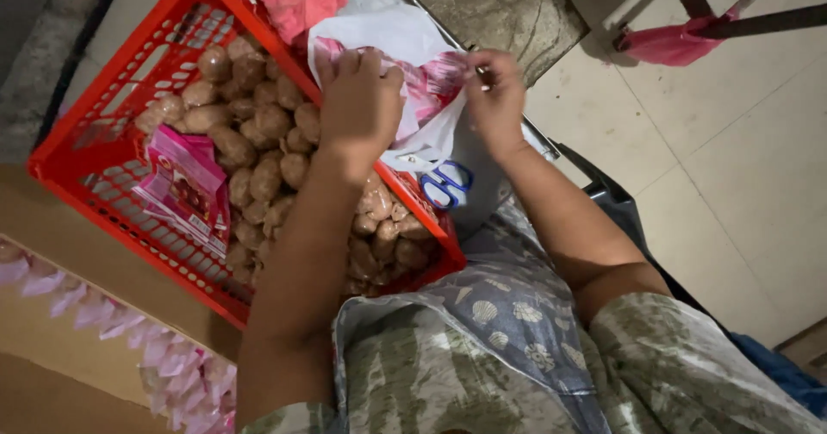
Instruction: The person places small round food items into plastic bags by hand and adds pink labels to the bags from a pile.
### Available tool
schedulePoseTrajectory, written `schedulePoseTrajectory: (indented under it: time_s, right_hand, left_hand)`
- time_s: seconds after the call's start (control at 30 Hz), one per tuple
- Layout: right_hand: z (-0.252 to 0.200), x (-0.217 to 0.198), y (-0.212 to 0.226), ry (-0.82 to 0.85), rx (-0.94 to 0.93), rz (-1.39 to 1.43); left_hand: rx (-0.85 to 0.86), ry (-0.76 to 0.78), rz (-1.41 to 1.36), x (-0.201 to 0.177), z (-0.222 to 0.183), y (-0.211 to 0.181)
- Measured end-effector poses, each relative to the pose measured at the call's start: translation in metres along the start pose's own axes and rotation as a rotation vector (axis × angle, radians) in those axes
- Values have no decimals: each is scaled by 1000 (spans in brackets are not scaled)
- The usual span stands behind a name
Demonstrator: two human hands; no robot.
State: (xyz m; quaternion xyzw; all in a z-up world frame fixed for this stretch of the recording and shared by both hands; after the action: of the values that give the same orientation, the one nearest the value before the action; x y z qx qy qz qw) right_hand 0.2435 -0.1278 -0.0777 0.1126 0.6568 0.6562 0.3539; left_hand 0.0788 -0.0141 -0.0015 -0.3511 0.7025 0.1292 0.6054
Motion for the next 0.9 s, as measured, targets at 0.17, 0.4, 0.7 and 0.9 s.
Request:
schedulePoseTrajectory:
  time_s: [0.17,0.4,0.7,0.9]
  right_hand:
    - [-4,3,-68,122,280,-109]
    - [-26,41,-67,140,574,144]
    - [-7,50,-41,248,508,679]
    - [57,43,53,494,161,408]
  left_hand:
    - [71,-134,206,17,8,-5]
    - [24,119,450,20,15,-19]
    - [9,-151,158,15,13,14]
    - [-128,-50,-222,-48,7,17]
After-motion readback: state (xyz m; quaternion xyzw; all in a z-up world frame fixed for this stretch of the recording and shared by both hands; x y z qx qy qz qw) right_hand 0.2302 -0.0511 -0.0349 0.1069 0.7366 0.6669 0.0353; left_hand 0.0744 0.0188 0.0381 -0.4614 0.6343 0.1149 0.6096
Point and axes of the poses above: each hand's wrist, its own z-axis towards the middle knuckle, its own x-axis out of the palm, y = z × x, the point moved 7 cm from there along z, towards the middle knuckle
